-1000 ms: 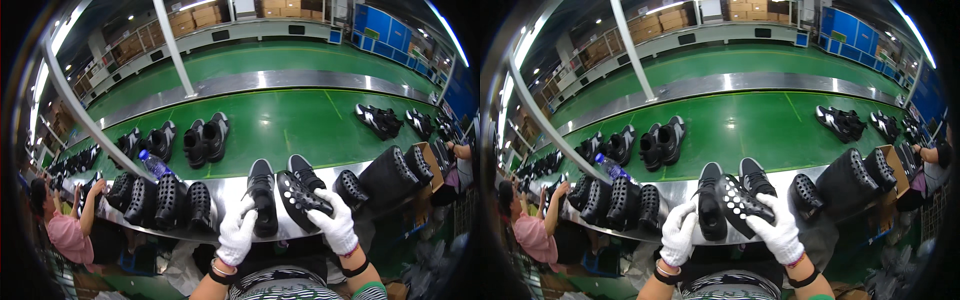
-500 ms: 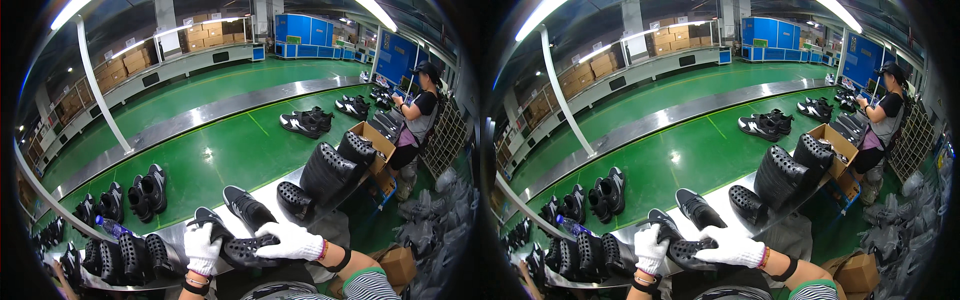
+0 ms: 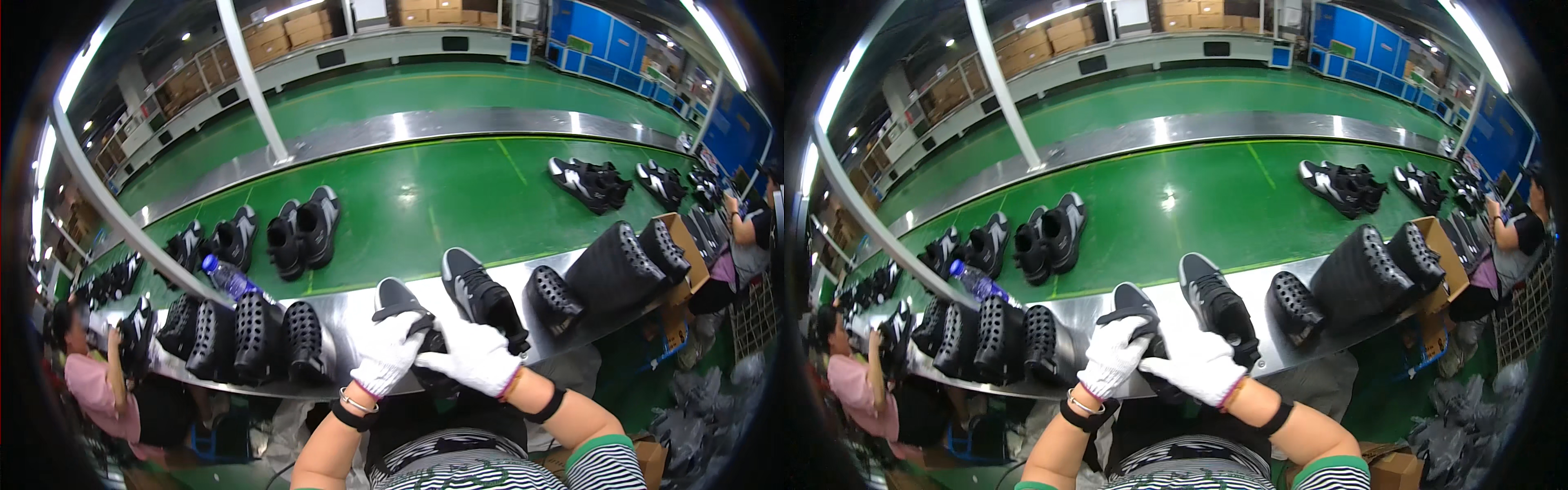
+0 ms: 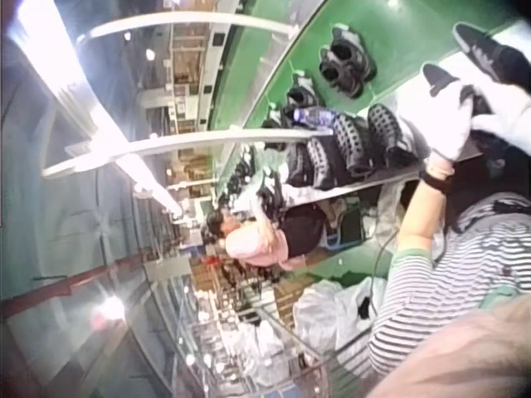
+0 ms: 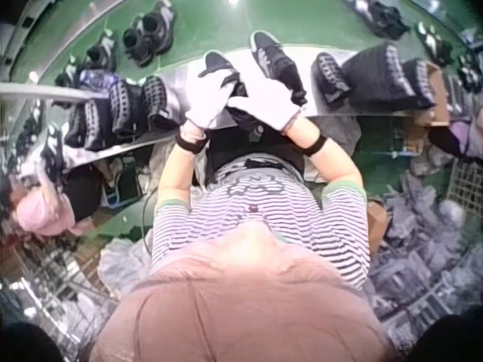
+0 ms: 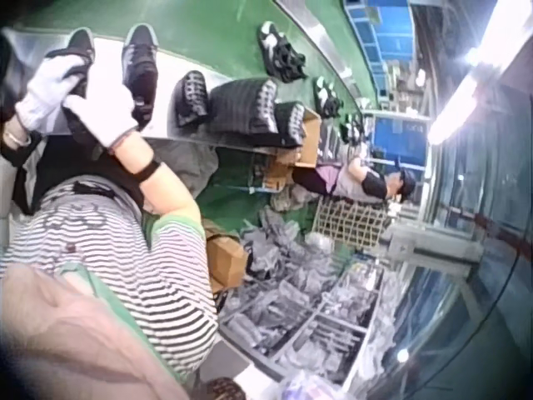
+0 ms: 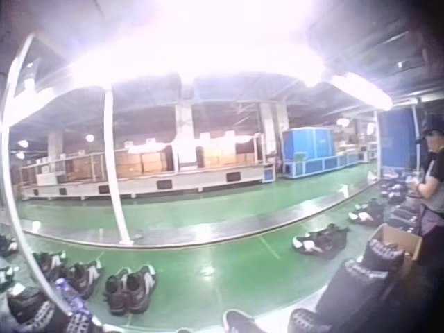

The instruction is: Assembling and inspecting black shoes on a factory production line.

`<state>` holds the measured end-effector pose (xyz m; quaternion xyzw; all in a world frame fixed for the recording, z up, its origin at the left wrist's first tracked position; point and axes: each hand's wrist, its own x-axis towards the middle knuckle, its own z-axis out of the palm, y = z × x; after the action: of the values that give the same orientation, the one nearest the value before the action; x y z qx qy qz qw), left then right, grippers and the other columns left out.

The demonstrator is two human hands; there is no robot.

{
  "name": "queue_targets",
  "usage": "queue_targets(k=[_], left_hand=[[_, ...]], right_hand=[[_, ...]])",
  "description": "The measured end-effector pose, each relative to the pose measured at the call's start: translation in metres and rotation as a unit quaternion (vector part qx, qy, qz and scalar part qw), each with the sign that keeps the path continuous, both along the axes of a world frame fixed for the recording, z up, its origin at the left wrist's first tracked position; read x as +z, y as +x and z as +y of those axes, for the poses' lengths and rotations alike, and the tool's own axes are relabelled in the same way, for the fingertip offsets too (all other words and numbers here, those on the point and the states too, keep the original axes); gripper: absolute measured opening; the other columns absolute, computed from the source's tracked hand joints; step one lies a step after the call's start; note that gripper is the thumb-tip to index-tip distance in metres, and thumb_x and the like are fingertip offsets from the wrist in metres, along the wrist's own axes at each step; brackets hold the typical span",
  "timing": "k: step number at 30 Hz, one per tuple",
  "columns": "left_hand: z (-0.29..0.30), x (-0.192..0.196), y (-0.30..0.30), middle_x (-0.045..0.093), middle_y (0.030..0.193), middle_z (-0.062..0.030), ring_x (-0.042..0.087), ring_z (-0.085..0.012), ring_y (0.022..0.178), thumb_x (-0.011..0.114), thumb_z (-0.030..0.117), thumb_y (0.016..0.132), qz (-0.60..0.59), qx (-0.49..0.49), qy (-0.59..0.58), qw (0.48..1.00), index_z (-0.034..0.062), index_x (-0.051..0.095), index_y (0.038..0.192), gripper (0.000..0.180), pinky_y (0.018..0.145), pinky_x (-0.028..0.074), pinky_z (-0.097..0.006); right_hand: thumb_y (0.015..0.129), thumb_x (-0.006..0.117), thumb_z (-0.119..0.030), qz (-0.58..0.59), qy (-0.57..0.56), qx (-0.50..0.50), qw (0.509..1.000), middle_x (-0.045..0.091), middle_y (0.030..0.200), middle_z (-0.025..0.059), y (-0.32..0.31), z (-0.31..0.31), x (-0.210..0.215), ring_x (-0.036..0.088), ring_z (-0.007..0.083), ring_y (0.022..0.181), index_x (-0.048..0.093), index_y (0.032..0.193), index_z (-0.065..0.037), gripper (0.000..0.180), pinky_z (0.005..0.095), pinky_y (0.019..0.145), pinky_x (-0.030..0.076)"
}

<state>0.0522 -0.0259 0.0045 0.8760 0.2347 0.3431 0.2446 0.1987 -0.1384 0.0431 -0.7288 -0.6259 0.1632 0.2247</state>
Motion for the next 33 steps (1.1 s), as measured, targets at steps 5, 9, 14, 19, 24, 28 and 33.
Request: queue_targets(k=[5, 9, 14, 19, 24, 28, 33], left_hand=[[-0.007, -0.007, -0.007, 0.073, 0.104, -0.0147, 0.069, -0.0324, 0.098, 0.072, 0.012, 0.082, 0.006, -0.002, -0.061, 0.998, 0.0063, 0.072, 0.105, 0.024, 0.089, 0.054, -0.040], [-0.018, -0.010, 0.004, 0.065, 0.093, -0.0118, 0.064, -0.0343, 0.088, 0.072, 0.013, 0.081, 0.077, -0.002, 0.040, 0.996, 0.0108, 0.069, 0.112, 0.031, 0.080, 0.051, -0.044], [-0.021, -0.014, 0.003, 0.061, 0.092, -0.0133, 0.062, -0.0343, 0.084, 0.072, 0.015, 0.080, 0.034, 0.022, 0.087, 0.995, 0.0091, 0.066, 0.113, 0.034, 0.075, 0.049, -0.046], [-0.027, -0.037, 0.002, 0.065, 0.100, -0.0145, 0.063, -0.0370, 0.089, 0.071, 0.010, 0.076, -0.058, 0.053, 0.035, 0.996, 0.0065, 0.065, 0.121, 0.045, 0.081, 0.050, -0.048], [-0.034, -0.040, 0.000, 0.067, 0.106, -0.0155, 0.064, -0.0359, 0.095, 0.065, 0.006, 0.080, -0.007, 0.047, 0.112, 0.993, 0.0033, 0.064, 0.123, 0.043, 0.083, 0.051, -0.047], [-0.038, -0.035, -0.004, 0.068, 0.109, -0.0172, 0.065, -0.0368, 0.098, 0.065, 0.000, 0.079, 0.022, 0.044, 0.088, 0.995, 0.0047, 0.065, 0.126, 0.047, 0.090, 0.051, -0.046], [-0.061, -0.031, -0.033, 0.064, 0.116, -0.0187, 0.060, -0.0410, 0.103, 0.073, 0.007, 0.081, -0.069, 0.180, 0.145, 0.971, -0.0001, 0.061, 0.127, 0.048, 0.094, 0.047, -0.050]], right_hand=[[0.076, 0.080, -0.048, 0.040, -0.144, -0.064, 0.987, 0.068, 0.116, 0.0179, 0.001, 0.011, -0.004, 0.067, 0.0367, 0.107, 0.053, 0.136, -0.008, 0.077, 0.0421, 0.092, 0.054], [0.080, 0.078, -0.035, 0.056, -0.058, -0.124, 0.989, 0.069, 0.109, 0.0221, -0.002, 0.025, -0.044, 0.068, 0.0389, 0.102, 0.056, 0.130, -0.007, 0.062, 0.0438, 0.087, 0.055], [0.085, 0.073, -0.038, 0.076, -0.085, -0.100, 0.989, 0.069, 0.107, 0.0233, 0.006, 0.014, -0.043, 0.067, 0.0401, 0.102, 0.057, 0.128, -0.006, 0.056, 0.0434, 0.087, 0.054], [0.098, 0.062, -0.015, 0.377, 0.071, -0.121, 0.915, 0.072, 0.109, 0.0116, 0.022, -0.007, -0.038, 0.068, 0.0207, 0.099, 0.063, 0.123, 0.004, 0.032, 0.0320, 0.087, 0.054], [0.097, 0.062, -0.013, 0.239, 0.142, -0.076, 0.958, 0.072, 0.112, 0.0116, 0.011, 0.010, -0.052, 0.067, 0.0206, 0.105, 0.069, 0.118, 0.001, 0.026, 0.0309, 0.095, 0.051], [0.096, 0.064, -0.015, 0.261, 0.093, -0.068, 0.958, 0.071, 0.114, 0.0129, 0.020, 0.013, -0.048, 0.067, 0.0221, 0.107, 0.070, 0.119, -0.001, 0.028, 0.0313, 0.096, 0.050], [0.096, 0.064, -0.017, 0.283, 0.049, -0.066, 0.956, 0.072, 0.114, 0.0127, 0.018, 0.016, -0.035, 0.067, 0.0209, 0.105, 0.070, 0.121, -0.002, 0.030, 0.0302, 0.095, 0.050]])
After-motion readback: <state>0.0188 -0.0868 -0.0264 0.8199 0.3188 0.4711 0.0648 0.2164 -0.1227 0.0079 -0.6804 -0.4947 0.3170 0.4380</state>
